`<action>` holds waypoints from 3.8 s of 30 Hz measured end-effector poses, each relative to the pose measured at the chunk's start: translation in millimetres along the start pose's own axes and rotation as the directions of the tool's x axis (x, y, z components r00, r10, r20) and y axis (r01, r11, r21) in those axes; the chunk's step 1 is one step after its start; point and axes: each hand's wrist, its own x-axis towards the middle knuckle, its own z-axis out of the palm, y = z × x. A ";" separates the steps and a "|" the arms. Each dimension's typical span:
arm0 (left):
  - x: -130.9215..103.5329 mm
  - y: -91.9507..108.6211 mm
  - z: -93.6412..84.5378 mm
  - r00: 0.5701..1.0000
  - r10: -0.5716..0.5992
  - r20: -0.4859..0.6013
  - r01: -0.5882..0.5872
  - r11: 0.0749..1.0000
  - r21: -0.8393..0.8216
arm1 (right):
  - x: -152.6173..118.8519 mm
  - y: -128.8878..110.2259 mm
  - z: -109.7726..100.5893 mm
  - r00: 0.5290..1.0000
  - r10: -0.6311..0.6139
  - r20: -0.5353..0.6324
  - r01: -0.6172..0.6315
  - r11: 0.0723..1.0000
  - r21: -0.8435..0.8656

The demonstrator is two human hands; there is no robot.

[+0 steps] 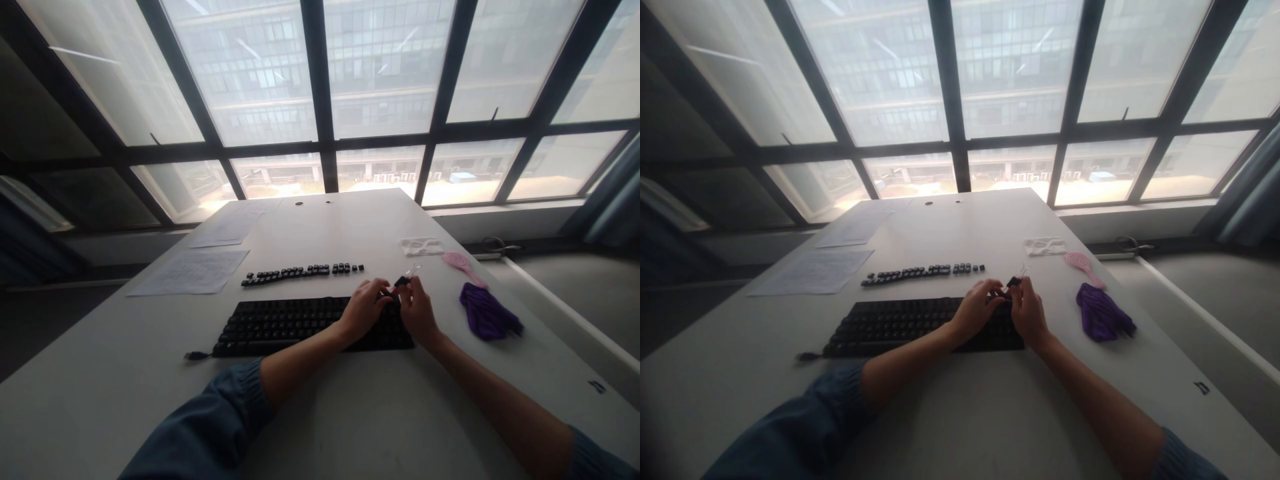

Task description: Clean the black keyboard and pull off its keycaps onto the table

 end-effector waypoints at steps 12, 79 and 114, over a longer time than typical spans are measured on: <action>-4.3 16.1 -9.1 0.955 0.230 0.185 -0.273 0.928 0.255 | 6.3 -4.4 -0.2 0.997 0.080 0.012 -0.080 0.981 0.177; 105.7 -108.9 -51.3 0.918 -0.299 0.262 0.139 0.859 0.492 | 11.4 10.3 4.5 0.993 0.115 -0.026 -0.107 0.972 0.208; 106.5 -103.1 -55.2 0.862 -0.344 0.373 0.136 0.864 0.484 | 10.0 11.3 2.0 0.993 0.117 -0.003 -0.113 0.968 0.222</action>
